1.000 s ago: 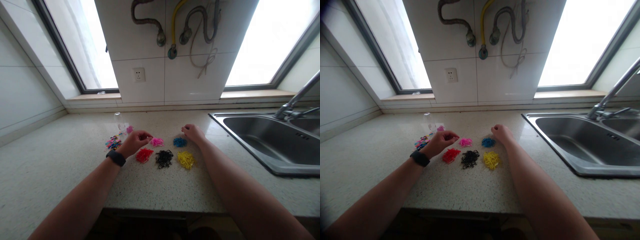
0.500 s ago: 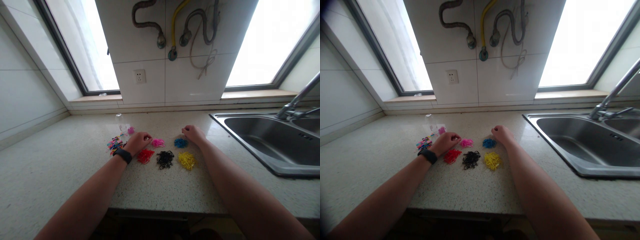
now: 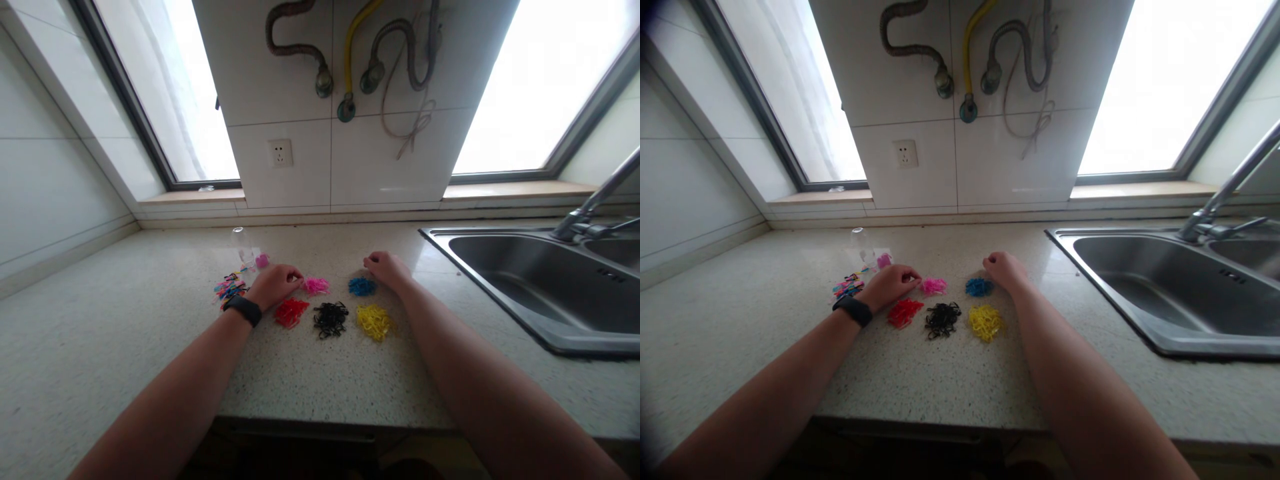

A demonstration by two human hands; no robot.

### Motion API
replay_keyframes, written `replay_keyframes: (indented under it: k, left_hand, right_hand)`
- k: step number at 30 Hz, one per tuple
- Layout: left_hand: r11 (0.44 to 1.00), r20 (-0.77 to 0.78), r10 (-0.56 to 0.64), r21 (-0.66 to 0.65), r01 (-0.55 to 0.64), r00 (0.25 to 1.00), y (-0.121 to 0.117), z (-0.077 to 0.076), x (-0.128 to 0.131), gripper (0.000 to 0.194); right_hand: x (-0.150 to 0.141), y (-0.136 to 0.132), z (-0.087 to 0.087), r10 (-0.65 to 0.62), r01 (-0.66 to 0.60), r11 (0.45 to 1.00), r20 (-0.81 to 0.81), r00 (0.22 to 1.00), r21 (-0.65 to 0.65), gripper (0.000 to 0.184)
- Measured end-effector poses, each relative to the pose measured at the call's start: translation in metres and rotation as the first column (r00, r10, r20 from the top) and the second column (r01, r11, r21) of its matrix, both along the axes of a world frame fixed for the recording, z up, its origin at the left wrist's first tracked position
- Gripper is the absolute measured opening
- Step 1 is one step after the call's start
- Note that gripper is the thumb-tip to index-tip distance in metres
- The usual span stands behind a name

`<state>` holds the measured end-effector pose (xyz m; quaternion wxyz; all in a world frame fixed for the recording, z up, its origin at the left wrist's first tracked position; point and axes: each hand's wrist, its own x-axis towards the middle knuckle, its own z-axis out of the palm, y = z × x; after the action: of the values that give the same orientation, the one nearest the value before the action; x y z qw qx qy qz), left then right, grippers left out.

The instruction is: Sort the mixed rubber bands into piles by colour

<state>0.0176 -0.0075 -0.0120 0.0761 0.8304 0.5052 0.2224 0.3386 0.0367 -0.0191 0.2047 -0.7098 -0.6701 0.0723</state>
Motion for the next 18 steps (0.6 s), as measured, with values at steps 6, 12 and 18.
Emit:
replay_keyframes:
  k: [6, 12, 18]
  left_hand:
    - [1.0, 0.011, 0.004, -0.006, -0.004, 1.0, 0.0005, 0.0006, -0.0031, 0.03]
    - [0.998, 0.024, -0.057, -0.034, 0.058, 0.998, -0.0031, 0.003, -0.0028, 0.028]
    - [0.991, 0.03, -0.122, -0.058, 0.123, 0.992, -0.0049, 0.0041, -0.0034, 0.025]
  right_hand:
    - [0.0003, -0.0004, -0.0001, 0.006, -0.006, 1.0, -0.012, 1.0, 0.003, 0.033]
    - [0.0002, -0.0008, 0.0004, 0.003, -0.003, 1.0, -0.006, 1.0, -0.006, 0.033]
    - [-0.0008, -0.0026, 0.0014, 0.005, -0.005, 1.0, 0.012, 1.0, 0.006, 0.033]
